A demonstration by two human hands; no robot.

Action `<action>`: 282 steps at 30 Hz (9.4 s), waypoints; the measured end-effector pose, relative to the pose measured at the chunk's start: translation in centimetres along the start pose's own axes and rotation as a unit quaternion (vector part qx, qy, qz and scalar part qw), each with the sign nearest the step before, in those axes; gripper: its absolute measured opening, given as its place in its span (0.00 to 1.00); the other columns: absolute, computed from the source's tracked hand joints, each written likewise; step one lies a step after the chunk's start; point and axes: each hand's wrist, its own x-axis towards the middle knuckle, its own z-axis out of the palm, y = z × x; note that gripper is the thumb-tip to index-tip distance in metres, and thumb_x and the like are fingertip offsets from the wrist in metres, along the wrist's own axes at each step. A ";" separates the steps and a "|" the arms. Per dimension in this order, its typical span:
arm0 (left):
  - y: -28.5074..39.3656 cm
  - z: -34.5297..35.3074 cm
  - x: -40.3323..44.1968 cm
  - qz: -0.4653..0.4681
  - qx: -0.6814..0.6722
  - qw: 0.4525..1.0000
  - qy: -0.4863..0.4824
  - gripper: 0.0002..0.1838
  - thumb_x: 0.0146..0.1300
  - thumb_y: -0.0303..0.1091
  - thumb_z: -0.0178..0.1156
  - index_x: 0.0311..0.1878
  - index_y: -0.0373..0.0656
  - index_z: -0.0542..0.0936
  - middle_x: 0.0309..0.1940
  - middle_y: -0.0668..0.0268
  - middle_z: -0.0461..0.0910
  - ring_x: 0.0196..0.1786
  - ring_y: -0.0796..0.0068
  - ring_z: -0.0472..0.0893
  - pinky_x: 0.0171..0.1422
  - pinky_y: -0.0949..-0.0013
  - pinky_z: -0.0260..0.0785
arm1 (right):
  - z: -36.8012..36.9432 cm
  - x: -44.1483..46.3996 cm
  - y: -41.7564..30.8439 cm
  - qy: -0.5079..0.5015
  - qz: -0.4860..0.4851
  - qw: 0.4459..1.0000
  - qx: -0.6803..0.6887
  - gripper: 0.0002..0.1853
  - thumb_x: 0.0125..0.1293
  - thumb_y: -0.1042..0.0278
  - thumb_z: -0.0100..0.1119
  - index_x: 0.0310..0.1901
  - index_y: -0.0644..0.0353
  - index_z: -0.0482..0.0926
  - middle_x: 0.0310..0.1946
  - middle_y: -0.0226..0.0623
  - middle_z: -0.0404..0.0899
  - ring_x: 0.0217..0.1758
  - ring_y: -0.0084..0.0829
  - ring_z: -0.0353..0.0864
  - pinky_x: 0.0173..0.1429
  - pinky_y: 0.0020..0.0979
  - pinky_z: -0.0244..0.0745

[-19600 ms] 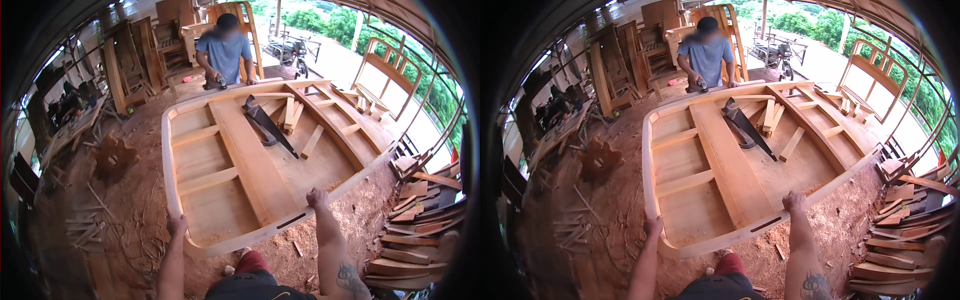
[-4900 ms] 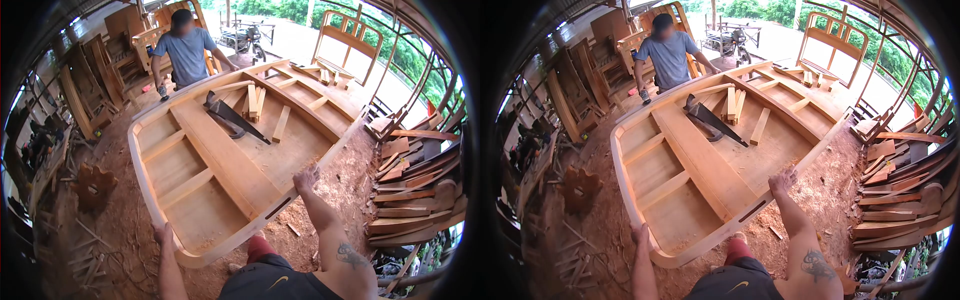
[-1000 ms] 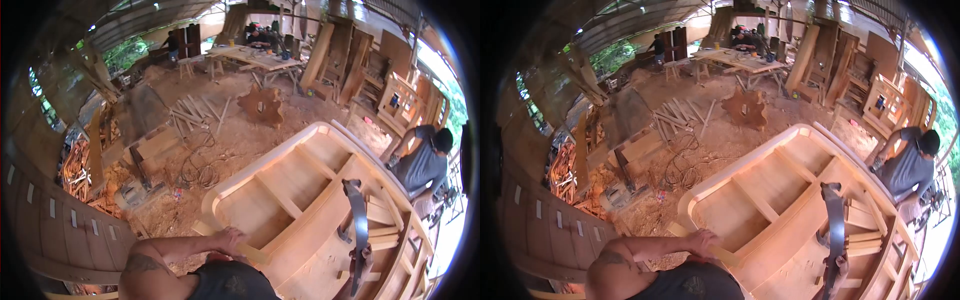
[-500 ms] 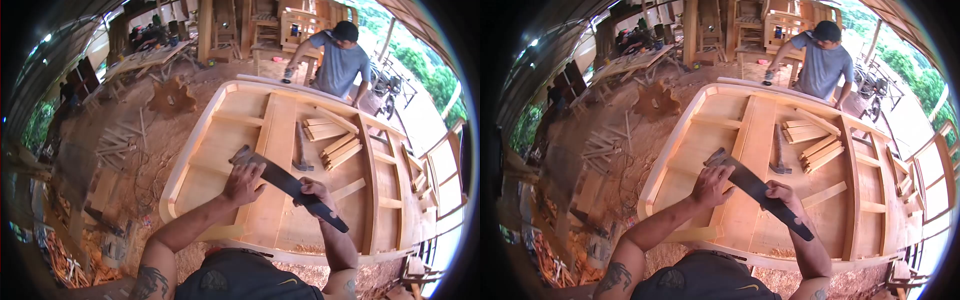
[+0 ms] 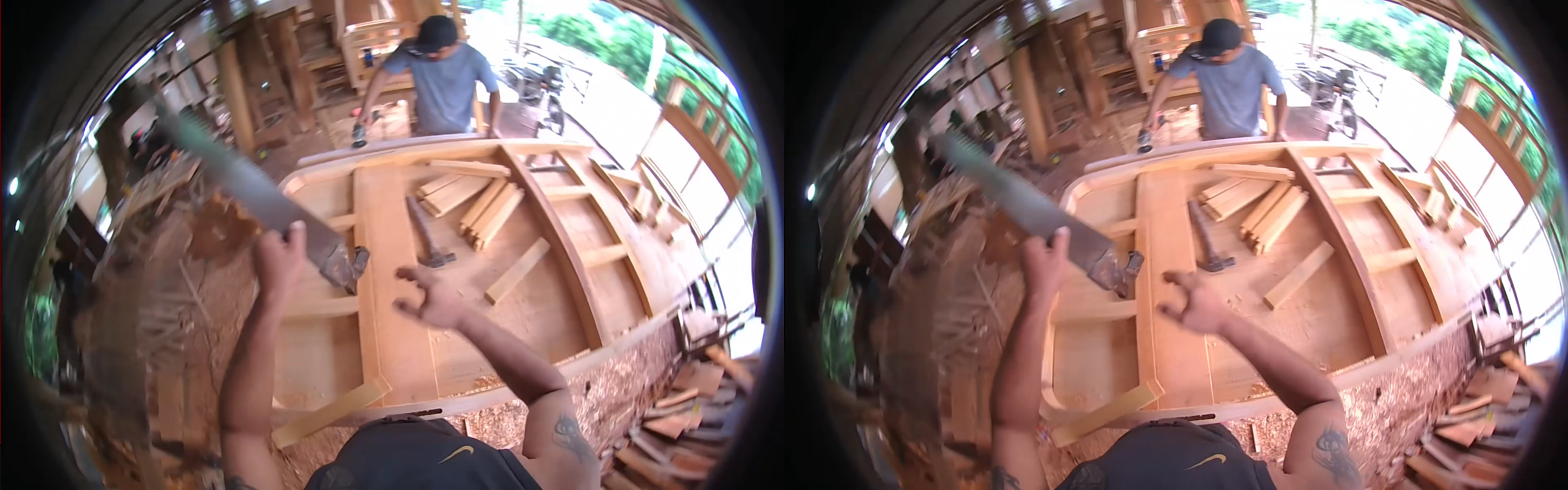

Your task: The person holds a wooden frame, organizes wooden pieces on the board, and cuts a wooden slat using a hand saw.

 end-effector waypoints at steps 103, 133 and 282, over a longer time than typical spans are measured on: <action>49.4 50.0 -47.2 -0.089 0.197 0.919 -0.330 0.41 0.71 0.76 0.48 0.54 0.42 0.86 0.73 0.50 0.71 0.74 0.45 0.70 0.76 0.45 0.65 | -52.3 -73.3 18.2 0.157 0.269 0.939 0.144 0.33 0.70 0.62 0.72 0.74 0.58 0.72 0.51 0.49 0.88 0.50 0.37 0.90 0.53 0.37 0.84; 51.6 50.9 -46.4 -0.182 0.281 0.882 -0.332 0.44 0.71 0.77 0.41 0.62 0.42 0.78 0.59 0.43 0.82 0.65 0.41 0.80 0.70 0.44 0.70 | -51.3 -73.9 18.3 0.119 0.271 0.939 0.178 0.31 0.67 0.73 0.69 0.72 0.60 0.74 0.41 0.42 0.86 0.41 0.33 0.87 0.46 0.34 0.82; 103.6 94.8 -55.4 0.249 -0.005 0.820 -0.516 0.46 0.56 0.76 0.67 0.61 0.43 0.79 0.57 0.48 0.80 0.62 0.45 0.81 0.67 0.48 0.74 | -84.1 -98.8 34.7 0.460 0.406 0.789 0.034 0.31 0.61 0.72 0.68 0.67 0.62 0.77 0.44 0.37 0.88 0.45 0.22 0.85 0.54 0.28 0.79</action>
